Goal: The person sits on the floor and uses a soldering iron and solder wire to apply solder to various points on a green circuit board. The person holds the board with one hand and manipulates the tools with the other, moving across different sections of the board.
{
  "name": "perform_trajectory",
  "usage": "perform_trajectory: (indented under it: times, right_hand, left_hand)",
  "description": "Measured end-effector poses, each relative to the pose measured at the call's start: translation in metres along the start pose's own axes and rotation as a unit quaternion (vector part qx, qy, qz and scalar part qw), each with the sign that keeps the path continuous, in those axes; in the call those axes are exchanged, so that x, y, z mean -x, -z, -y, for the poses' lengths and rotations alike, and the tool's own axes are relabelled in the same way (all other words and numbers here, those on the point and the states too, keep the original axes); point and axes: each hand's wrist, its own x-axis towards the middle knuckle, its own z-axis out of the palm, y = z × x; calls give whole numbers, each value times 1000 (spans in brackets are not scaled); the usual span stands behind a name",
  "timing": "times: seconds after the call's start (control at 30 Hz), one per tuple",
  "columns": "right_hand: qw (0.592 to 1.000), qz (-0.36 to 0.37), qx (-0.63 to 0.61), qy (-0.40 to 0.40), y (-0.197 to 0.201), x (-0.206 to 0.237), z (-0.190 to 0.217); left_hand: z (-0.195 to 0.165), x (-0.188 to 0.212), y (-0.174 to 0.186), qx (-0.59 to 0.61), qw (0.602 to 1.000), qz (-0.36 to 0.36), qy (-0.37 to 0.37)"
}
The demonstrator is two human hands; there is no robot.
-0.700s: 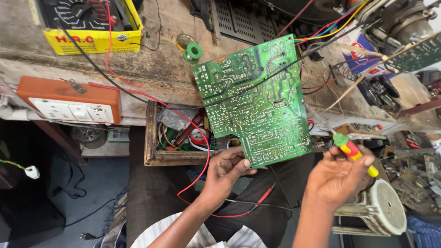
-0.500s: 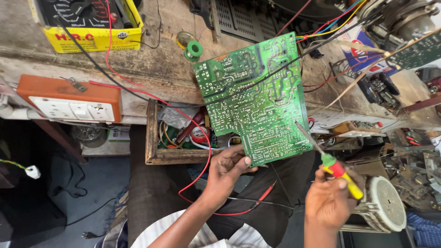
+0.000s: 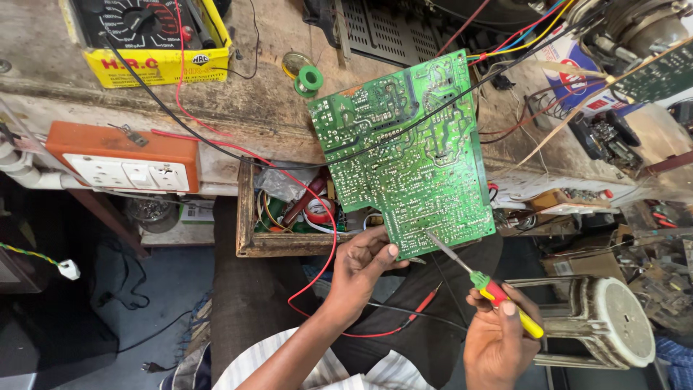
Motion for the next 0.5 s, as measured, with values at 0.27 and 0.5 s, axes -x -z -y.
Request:
perform_trajectory:
  times: [0.27,0.5]
  right_hand:
    - [1000,-4,7,-8,-28,11,6]
    - [999,37,-28,7,-38,5,8]
  left_hand:
    - [-8,-1,4,-2,1000,2,-1]
    - [-17,-3,2,-8,1000,0,-3]
